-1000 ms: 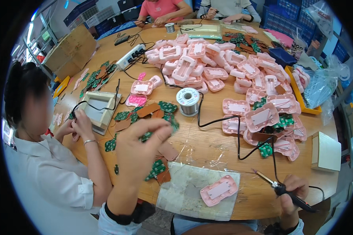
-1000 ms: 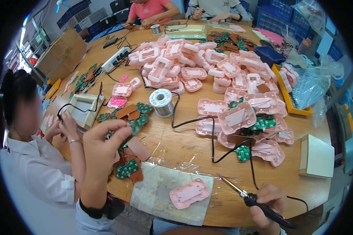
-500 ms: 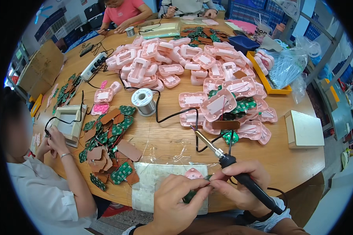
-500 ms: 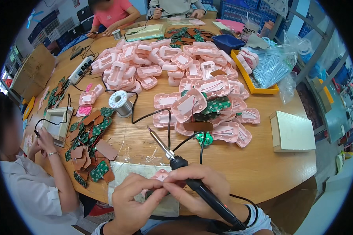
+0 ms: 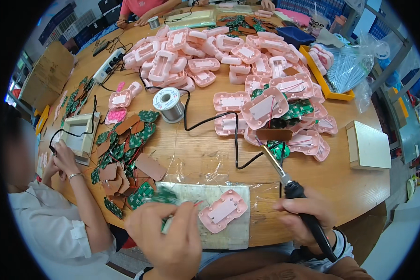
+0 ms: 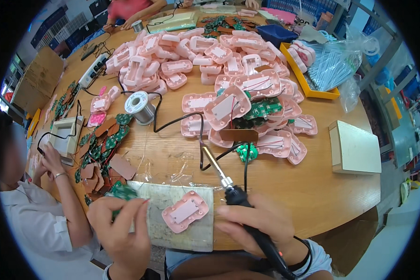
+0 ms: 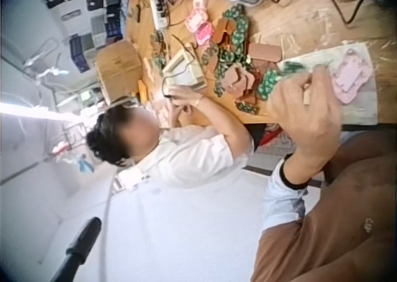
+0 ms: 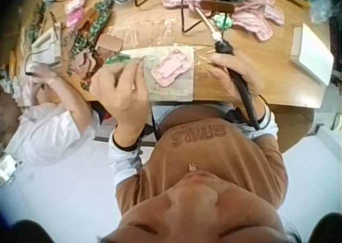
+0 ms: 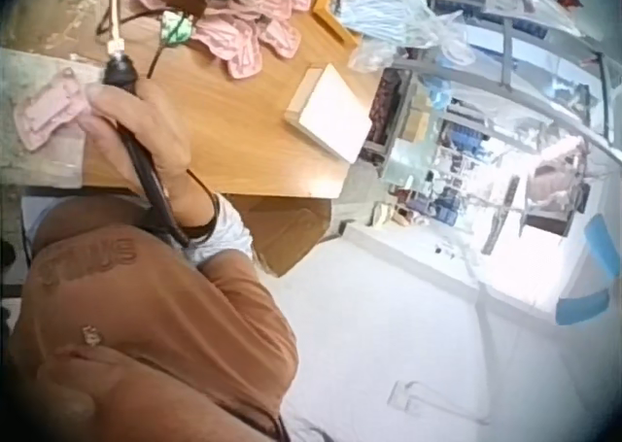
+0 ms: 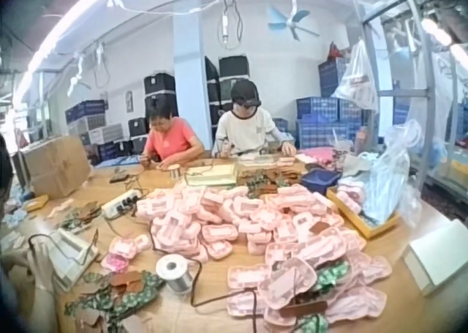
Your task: The person uses a soldering iron to attach wires to small pink plastic housings containing circuit boards. They repeatedly pick up a housing, apply solder to connection points, and place the finished unit aside. Other workers are visible at the same table performing similar tasks.
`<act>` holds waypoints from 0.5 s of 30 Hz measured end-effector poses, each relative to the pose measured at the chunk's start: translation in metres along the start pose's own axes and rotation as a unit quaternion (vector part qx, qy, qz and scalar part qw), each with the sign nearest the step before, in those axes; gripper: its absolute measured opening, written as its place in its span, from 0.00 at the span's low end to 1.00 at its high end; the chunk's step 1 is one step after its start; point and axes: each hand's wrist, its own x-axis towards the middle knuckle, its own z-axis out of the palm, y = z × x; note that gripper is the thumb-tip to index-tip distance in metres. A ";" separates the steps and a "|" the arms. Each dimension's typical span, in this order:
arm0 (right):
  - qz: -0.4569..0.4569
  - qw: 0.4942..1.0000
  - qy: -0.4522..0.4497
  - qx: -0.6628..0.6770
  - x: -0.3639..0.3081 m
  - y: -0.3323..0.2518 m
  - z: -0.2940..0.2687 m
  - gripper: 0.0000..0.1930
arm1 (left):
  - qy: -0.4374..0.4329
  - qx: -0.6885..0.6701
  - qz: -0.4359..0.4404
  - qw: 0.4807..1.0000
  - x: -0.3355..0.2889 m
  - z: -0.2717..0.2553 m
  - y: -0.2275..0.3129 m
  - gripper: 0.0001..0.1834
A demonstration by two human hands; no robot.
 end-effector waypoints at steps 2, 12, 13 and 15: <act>-0.008 0.999 -0.020 -0.043 -0.007 0.002 -0.009 0.14 | -0.017 -0.011 -0.005 1.000 -0.012 0.015 0.004 0.09; 0.153 0.982 0.038 0.100 -0.046 -0.004 -0.024 0.21 | -0.071 -0.256 -0.120 0.957 -0.052 0.071 0.017 0.08; 0.151 0.984 -0.002 0.097 -0.047 -0.003 -0.029 0.21 | -0.089 -0.256 -0.142 0.952 -0.052 0.071 0.017 0.07; 0.148 0.982 -0.032 0.115 -0.049 0.000 -0.031 0.21 | -0.058 -0.255 -0.140 0.955 -0.052 0.073 0.020 0.08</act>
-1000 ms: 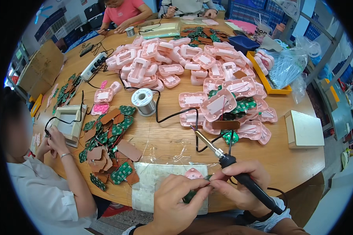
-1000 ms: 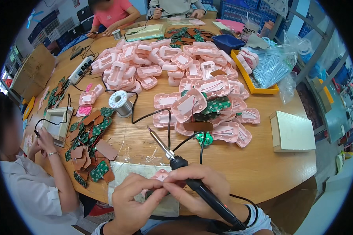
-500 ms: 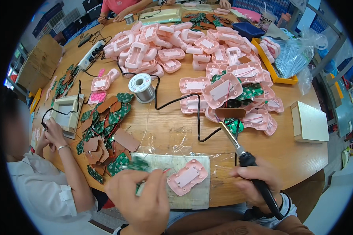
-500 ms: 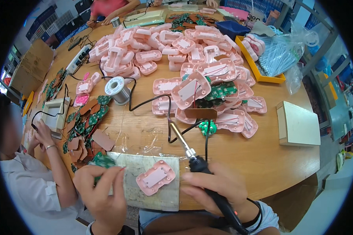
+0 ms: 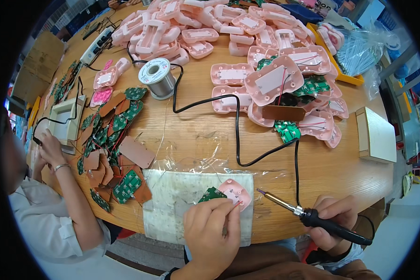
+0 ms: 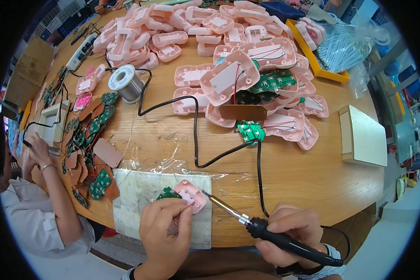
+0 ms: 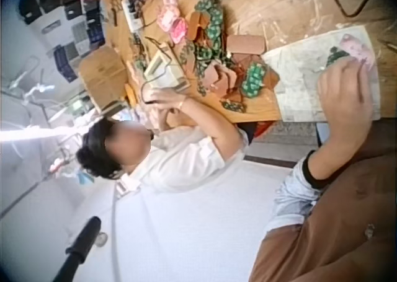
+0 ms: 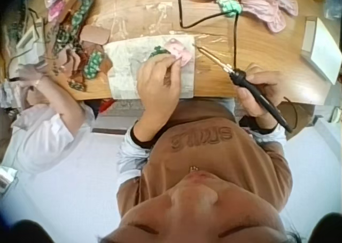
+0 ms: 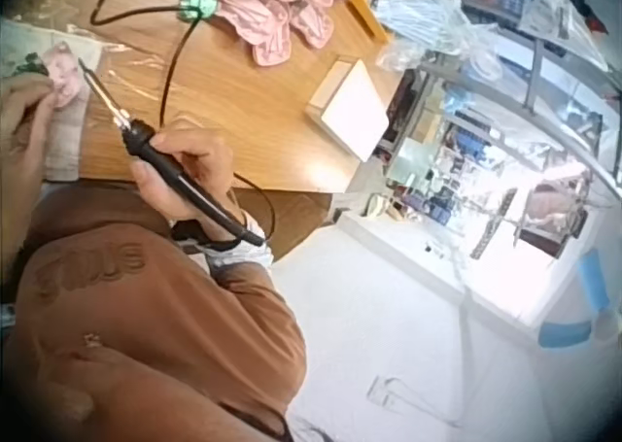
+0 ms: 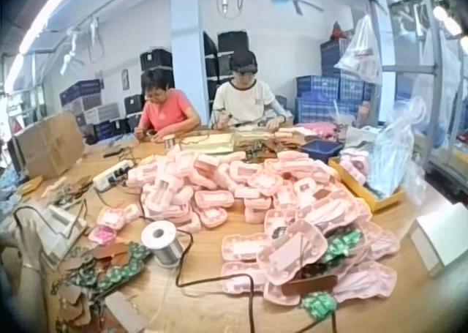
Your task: The person uses a soldering iron to attach wires to small pink plastic housings containing circuit boards. They repeatedly pick up a housing, apply solder to connection points, and place the finished unit aside. Other workers are visible at the same table performing similar tasks.
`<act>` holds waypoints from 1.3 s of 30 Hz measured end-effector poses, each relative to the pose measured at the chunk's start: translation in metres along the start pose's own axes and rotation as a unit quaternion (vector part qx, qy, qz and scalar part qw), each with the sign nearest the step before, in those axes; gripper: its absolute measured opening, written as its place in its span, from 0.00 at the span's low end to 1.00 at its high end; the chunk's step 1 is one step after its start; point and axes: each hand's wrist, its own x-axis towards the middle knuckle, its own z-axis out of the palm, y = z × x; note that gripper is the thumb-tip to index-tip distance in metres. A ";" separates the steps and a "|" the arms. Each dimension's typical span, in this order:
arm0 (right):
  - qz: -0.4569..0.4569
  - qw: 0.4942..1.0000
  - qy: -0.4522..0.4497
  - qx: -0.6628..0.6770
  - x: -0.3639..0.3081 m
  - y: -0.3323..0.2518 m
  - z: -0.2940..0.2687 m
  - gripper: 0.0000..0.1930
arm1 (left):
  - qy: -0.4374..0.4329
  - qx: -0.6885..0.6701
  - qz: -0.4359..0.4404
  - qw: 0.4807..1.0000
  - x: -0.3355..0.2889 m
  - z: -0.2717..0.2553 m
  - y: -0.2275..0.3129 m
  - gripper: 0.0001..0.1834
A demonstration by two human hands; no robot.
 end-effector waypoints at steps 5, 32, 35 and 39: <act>-0.023 0.998 -0.045 -0.038 0.006 0.007 0.001 0.18 | 0.050 0.035 0.019 0.998 0.004 0.012 -0.002 0.11; -0.033 0.996 -0.065 -0.054 0.000 0.005 -0.002 0.15 | -0.074 -0.082 -0.070 0.991 0.009 -0.016 0.015 0.05; -0.044 0.994 -0.075 -0.060 0.000 0.008 0.001 0.15 | -0.059 -0.055 -0.039 0.996 0.010 -0.018 0.017 0.06; -0.054 0.995 -0.063 -0.062 0.001 0.009 -0.001 0.15 | -0.082 0.002 -0.025 0.996 0.022 -0.041 0.029 0.05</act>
